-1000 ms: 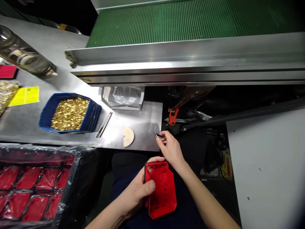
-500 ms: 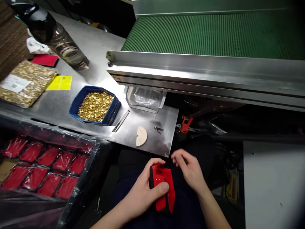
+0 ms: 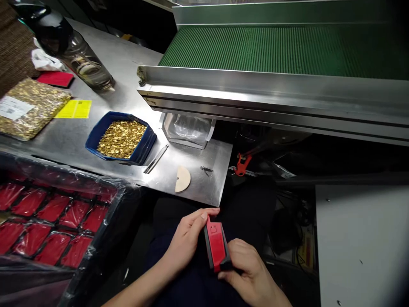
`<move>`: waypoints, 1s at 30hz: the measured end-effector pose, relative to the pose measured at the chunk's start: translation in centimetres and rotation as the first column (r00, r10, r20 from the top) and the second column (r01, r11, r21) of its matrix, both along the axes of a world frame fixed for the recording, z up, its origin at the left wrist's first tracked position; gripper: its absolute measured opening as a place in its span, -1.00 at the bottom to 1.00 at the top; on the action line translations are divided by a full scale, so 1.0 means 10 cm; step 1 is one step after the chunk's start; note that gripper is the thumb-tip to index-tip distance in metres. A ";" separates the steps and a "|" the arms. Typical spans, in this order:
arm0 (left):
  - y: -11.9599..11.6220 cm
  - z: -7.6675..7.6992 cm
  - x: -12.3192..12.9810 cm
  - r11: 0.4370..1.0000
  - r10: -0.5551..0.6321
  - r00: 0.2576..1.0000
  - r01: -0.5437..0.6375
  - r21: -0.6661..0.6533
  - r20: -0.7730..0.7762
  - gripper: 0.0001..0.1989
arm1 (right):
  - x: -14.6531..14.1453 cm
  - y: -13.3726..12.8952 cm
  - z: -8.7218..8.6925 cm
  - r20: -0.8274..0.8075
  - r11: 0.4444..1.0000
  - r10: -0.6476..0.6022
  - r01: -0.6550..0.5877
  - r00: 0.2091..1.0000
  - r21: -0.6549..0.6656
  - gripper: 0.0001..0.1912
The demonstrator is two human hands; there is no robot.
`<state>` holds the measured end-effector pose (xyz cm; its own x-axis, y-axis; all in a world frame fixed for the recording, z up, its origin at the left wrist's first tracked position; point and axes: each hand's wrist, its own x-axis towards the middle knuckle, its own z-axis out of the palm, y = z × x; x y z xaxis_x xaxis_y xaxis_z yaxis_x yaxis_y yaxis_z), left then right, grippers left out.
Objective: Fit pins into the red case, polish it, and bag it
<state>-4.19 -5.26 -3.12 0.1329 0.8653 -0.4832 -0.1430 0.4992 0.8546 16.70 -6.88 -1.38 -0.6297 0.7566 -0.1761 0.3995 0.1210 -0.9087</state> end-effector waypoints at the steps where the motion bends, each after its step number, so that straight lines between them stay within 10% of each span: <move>1: 0.00 -0.02 0.02 1.000 -0.005 1.000 0.005 0.002 -0.006 -0.62 | 0.01 -0.03 0.00 -0.004 1.000 -0.018 0.018 1.000 0.001 -0.56; 8: -0.12 -0.03 0.13 0.999 -0.029 0.994 0.032 0.027 -0.105 -0.59 | 0.03 -0.25 -0.02 -0.060 0.981 -0.187 0.183 0.981 -0.060 -0.61; 16: -0.40 -0.08 0.10 0.930 -0.352 0.929 0.333 0.158 0.112 -0.38 | 0.07 -0.44 0.00 -0.151 0.899 -0.356 0.293 0.922 -0.325 -0.71; 22: -0.34 -0.02 0.26 0.959 -0.280 0.957 0.275 0.070 0.075 -0.70 | 0.09 -0.46 -0.02 -0.068 0.905 -0.349 0.317 0.935 -0.284 -0.70; 30: -0.35 -0.07 0.29 0.982 -0.185 0.980 0.187 -0.022 0.067 -0.56 | 0.05 -0.43 -0.06 -0.071 0.881 -0.401 0.363 0.913 -0.302 -0.69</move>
<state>-1.27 -8.79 -3.86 0.3220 0.8090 -0.4918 -0.1000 0.5457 0.8320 17.17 -11.15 -2.02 -0.3325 0.8755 -0.3507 0.2417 -0.2803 -0.9290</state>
